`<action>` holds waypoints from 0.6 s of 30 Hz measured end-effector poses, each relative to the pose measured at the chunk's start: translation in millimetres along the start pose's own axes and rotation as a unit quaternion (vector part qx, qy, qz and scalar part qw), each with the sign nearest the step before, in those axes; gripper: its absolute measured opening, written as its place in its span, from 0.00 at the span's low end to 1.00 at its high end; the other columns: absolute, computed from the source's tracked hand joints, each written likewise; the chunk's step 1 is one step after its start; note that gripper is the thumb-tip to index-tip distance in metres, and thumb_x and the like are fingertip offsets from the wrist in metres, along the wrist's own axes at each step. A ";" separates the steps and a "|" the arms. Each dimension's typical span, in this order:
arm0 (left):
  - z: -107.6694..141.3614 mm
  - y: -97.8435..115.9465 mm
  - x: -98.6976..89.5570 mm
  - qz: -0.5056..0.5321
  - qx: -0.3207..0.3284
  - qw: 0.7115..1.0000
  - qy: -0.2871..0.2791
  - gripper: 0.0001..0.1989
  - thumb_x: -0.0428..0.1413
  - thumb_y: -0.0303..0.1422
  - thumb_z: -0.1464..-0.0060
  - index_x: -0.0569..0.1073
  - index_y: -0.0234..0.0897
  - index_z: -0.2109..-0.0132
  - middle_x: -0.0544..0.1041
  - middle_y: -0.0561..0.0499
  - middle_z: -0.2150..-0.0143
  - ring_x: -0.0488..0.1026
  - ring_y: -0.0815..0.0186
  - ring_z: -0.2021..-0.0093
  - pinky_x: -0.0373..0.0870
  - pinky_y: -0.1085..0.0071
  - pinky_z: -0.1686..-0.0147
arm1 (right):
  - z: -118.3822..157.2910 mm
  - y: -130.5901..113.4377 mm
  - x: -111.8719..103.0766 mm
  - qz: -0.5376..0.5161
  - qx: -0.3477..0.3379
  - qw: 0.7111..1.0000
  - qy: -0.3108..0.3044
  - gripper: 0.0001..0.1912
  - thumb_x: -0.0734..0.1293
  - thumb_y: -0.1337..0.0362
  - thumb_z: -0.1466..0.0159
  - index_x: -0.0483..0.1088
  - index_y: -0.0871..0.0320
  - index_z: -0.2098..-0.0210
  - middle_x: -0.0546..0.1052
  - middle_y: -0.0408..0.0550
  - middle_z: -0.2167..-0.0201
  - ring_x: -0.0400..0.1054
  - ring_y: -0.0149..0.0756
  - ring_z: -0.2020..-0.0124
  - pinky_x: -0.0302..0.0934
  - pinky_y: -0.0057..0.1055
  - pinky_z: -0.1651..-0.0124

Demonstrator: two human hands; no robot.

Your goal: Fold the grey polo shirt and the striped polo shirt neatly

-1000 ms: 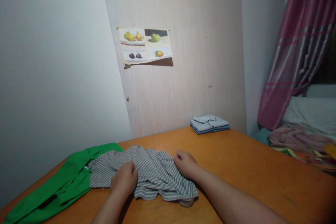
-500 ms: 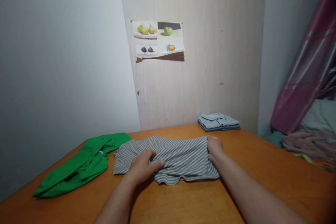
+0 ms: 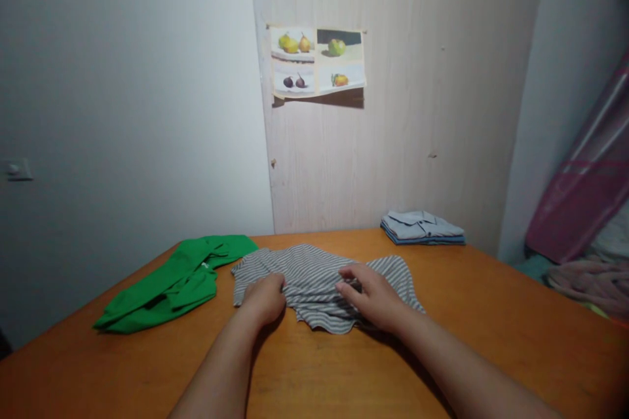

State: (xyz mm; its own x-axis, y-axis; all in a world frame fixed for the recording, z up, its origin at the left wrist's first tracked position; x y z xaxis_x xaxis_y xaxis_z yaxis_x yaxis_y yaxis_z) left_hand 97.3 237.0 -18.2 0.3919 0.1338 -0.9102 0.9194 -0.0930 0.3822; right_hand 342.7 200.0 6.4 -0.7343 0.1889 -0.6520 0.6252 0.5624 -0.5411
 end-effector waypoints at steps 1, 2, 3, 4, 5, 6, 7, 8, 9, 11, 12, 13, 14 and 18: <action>0.1 5.0 -0.1 0.013 0.010 1.000 0.007 0.06 0.54 0.26 0.52 0.72 0.41 0.66 0.79 0.47 0.63 0.74 0.56 0.58 0.64 0.66 0.58 | 4.3 -9.6 7.4 -0.003 -0.016 1.000 -0.023 0.22 0.65 0.49 0.35 0.74 0.57 0.48 0.77 0.55 0.49 0.69 0.44 0.47 0.61 0.39 0.44; 0.4 12.5 0.1 0.036 0.029 0.999 0.014 0.05 0.53 0.26 0.50 0.72 0.41 0.66 0.79 0.47 0.63 0.74 0.57 0.59 0.64 0.67 0.58 | 8.1 -17.0 12.6 -0.005 -0.028 0.999 -0.042 0.25 0.66 0.48 0.35 0.72 0.57 0.45 0.76 0.56 0.47 0.68 0.45 0.45 0.59 0.40 0.41; 1.2 22.5 1.1 0.069 0.057 0.996 0.017 0.05 0.53 0.27 0.49 0.71 0.40 0.65 0.78 0.48 0.63 0.73 0.58 0.59 0.64 0.68 0.59 | 11.0 -22.4 15.6 -0.004 -0.038 0.998 -0.055 0.29 0.67 0.48 0.36 0.70 0.57 0.41 0.75 0.56 0.44 0.67 0.47 0.43 0.58 0.42 0.40; 3.1 34.5 2.8 0.112 0.091 0.989 0.014 0.05 0.52 0.27 0.48 0.71 0.40 0.64 0.78 0.49 0.63 0.72 0.60 0.60 0.65 0.69 0.59 | 13.1 -26.6 17.0 -0.002 -0.047 0.997 -0.064 0.32 0.69 0.47 0.38 0.68 0.56 0.39 0.73 0.57 0.42 0.65 0.48 0.41 0.57 0.43 0.38; 6.1 47.5 4.8 0.164 0.126 0.978 0.007 0.05 0.52 0.27 0.48 0.71 0.39 0.64 0.77 0.49 0.64 0.72 0.61 0.61 0.65 0.70 0.60 | 14.5 -30.3 17.8 0.000 -0.055 0.996 -0.073 0.36 0.70 0.47 0.39 0.66 0.55 0.36 0.72 0.57 0.41 0.64 0.49 0.40 0.56 0.44 0.38; 10.1 60.5 7.0 0.223 0.158 0.962 -0.007 0.05 0.52 0.27 0.49 0.71 0.39 0.64 0.76 0.50 0.65 0.71 0.62 0.61 0.65 0.71 0.61 | 15.3 -33.9 18.7 0.000 -0.063 0.995 -0.083 0.39 0.71 0.47 0.41 0.64 0.54 0.35 0.72 0.57 0.40 0.64 0.50 0.39 0.55 0.45 0.37; 14.5 72.1 9.6 0.286 0.180 0.941 -0.028 0.06 0.52 0.26 0.50 0.70 0.39 0.64 0.75 0.51 0.65 0.71 0.63 0.62 0.65 0.72 0.61 | 15.8 -37.7 19.7 -0.002 -0.072 0.993 -0.092 0.41 0.72 0.47 0.42 0.62 0.54 0.34 0.71 0.56 0.39 0.63 0.51 0.39 0.55 0.45 0.37; 19.3 82.7 13.1 0.347 0.192 0.916 -0.059 0.06 0.53 0.26 0.51 0.70 0.38 0.63 0.75 0.51 0.65 0.70 0.64 0.62 0.65 0.72 0.62 | 16.1 -41.2 21.2 -0.009 -0.080 0.991 -0.103 0.42 0.73 0.49 0.43 0.61 0.53 0.33 0.72 0.55 0.40 0.64 0.50 0.40 0.56 0.44 0.38; 23.9 91.9 16.9 0.398 0.196 0.891 -0.093 0.06 0.54 0.27 0.51 0.71 0.38 0.63 0.74 0.51 0.65 0.71 0.64 0.63 0.65 0.73 0.63 | 16.0 -44.0 22.9 -0.020 -0.084 0.990 -0.111 0.39 0.73 0.51 0.43 0.63 0.52 0.34 0.73 0.53 0.41 0.66 0.49 0.42 0.57 0.42 0.39; 30.5 103.2 21.4 0.459 0.183 0.857 -0.146 0.06 0.58 0.31 0.50 0.72 0.37 0.63 0.74 0.50 0.66 0.70 0.65 0.65 0.65 0.73 0.65 | 13.8 -44.4 25.1 -0.054 -0.070 0.990 -0.112 0.26 0.70 0.58 0.40 0.69 0.52 0.42 0.78 0.49 0.49 0.70 0.45 0.49 0.60 0.37 0.45; 30.8 103.8 20.0 0.472 0.171 0.852 -0.150 0.08 0.60 0.34 0.50 0.72 0.36 0.63 0.74 0.50 0.67 0.70 0.66 0.66 0.64 0.74 0.66 | 11.6 -41.4 24.8 -0.078 -0.052 0.990 -0.103 0.18 0.68 0.60 0.39 0.73 0.54 0.49 0.80 0.47 0.55 0.72 0.42 0.54 0.62 0.35 0.49; 28.3 100.3 15.2 0.478 0.157 0.854 -0.134 0.10 0.60 0.38 0.49 0.72 0.36 0.64 0.74 0.50 0.68 0.70 0.66 0.67 0.64 0.73 0.66 | 9.0 -36.7 23.4 -0.108 -0.028 0.990 -0.088 0.11 0.65 0.62 0.38 0.74 0.55 0.57 0.80 0.46 0.61 0.72 0.40 0.59 0.63 0.33 0.54; 23.5 92.7 7.6 0.480 0.142 0.860 -0.098 0.12 0.60 0.41 0.48 0.72 0.36 0.66 0.74 0.50 0.68 0.70 0.66 0.67 0.64 0.73 0.65 | 6.2 -30.2 20.9 -0.148 0.000 0.987 -0.068 0.08 0.64 0.62 0.38 0.74 0.56 0.62 0.79 0.45 0.65 0.71 0.39 0.63 0.63 0.32 0.57; -0.1 35.6 -23.5 0.432 0.055 0.894 0.109 0.12 0.55 0.42 0.46 0.70 0.37 0.68 0.73 0.51 0.71 0.69 0.65 0.67 0.64 0.73 0.66 | -0.1 14.1 5.9 -0.348 0.146 0.925 0.040 0.12 0.63 0.56 0.38 0.71 0.57 0.63 0.78 0.46 0.68 0.71 0.39 0.67 0.65 0.31 0.62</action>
State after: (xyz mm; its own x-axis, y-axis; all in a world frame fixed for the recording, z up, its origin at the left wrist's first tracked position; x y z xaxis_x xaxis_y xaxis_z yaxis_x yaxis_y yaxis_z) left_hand 120.9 230.7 16.8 0.9621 0.1526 -0.2259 0.2663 -0.3493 0.8984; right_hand 347.2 209.1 -5.0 -0.9959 -0.0715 -0.0556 0.0289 0.3309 -0.9432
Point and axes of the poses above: each hand's wrist, its own z-axis away from the middle knuckle, its own x-axis out of the palm, y = z × x, the point moved 10 cm from there along -z, towards the middle knuckle
